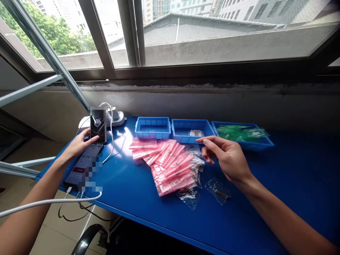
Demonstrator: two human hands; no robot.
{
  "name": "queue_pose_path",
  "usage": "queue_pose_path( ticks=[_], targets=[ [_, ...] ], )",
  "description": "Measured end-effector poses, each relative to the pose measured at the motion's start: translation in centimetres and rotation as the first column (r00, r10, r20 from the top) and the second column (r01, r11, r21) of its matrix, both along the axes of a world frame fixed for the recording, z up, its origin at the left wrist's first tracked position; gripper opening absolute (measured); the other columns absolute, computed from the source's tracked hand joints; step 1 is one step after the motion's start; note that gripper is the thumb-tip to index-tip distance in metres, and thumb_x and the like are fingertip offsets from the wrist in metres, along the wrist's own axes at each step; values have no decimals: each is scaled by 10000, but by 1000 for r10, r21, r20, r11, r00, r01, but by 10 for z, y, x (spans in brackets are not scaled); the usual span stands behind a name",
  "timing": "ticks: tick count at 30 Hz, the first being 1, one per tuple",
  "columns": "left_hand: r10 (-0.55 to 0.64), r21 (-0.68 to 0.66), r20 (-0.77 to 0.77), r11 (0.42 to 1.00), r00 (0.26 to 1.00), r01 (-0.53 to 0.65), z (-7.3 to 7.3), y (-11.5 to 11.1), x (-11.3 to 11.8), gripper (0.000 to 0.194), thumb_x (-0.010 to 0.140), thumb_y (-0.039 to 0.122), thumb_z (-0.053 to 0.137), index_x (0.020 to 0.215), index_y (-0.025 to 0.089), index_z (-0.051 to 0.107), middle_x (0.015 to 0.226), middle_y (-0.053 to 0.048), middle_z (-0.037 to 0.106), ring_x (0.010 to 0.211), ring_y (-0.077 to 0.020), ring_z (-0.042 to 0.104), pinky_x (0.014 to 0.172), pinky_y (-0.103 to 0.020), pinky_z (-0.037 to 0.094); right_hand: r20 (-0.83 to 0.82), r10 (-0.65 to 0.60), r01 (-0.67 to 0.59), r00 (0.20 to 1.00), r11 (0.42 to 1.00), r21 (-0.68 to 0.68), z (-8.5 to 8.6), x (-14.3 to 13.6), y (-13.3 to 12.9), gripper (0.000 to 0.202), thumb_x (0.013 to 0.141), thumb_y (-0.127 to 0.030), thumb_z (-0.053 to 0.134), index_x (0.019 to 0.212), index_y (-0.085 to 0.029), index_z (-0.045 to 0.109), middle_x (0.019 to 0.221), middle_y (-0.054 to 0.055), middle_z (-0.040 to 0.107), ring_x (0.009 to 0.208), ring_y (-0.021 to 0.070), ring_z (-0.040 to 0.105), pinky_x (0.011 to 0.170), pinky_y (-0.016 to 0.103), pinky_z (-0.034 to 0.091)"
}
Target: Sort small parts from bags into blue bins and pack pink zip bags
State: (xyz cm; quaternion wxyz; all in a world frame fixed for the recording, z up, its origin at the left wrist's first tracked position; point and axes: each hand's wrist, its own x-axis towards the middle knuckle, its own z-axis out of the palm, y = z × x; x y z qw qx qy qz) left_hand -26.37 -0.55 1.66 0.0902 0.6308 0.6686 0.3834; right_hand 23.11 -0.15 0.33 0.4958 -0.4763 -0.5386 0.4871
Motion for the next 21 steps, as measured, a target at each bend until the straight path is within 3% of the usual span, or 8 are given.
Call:
queue_pose_path(
  ticks=[3, 13, 21],
  targets=[
    [-2, -126, 6, 992, 1000, 3, -6, 3, -3, 657, 750, 671, 838, 1140, 148, 753, 1060, -79, 837, 887, -247, 780, 713, -302, 638, 16, 12, -13, 1000, 1000, 16, 1, 1, -1, 361, 837, -554, 797, 874, -195, 786, 555, 5, 621, 433, 130, 521, 369, 242, 425],
    [33, -185, 87, 983, 996, -16, -13, 4, -10, 713, 778, 640, 832, 1272, 147, 686, 1200, -64, 805, 1023, -236, 763, 822, -289, 640, 12, 40, -40, 999, 999, 21, 2, 2, -2, 379, 835, -579, 805, 869, -202, 796, 561, 7, 629, 428, 124, 530, 381, 235, 440],
    [14, -240, 179, 970, 984, 30, -11, 1, -12, 859, 783, 704, 792, 1352, 82, 630, 1307, -160, 756, 1049, -242, 761, 810, -268, 621, 33, 42, -43, 999, 998, 36, 5, 2, -3, 375, 839, -576, 801, 869, -203, 800, 560, 14, 635, 427, 134, 536, 371, 246, 436]
  ],
)
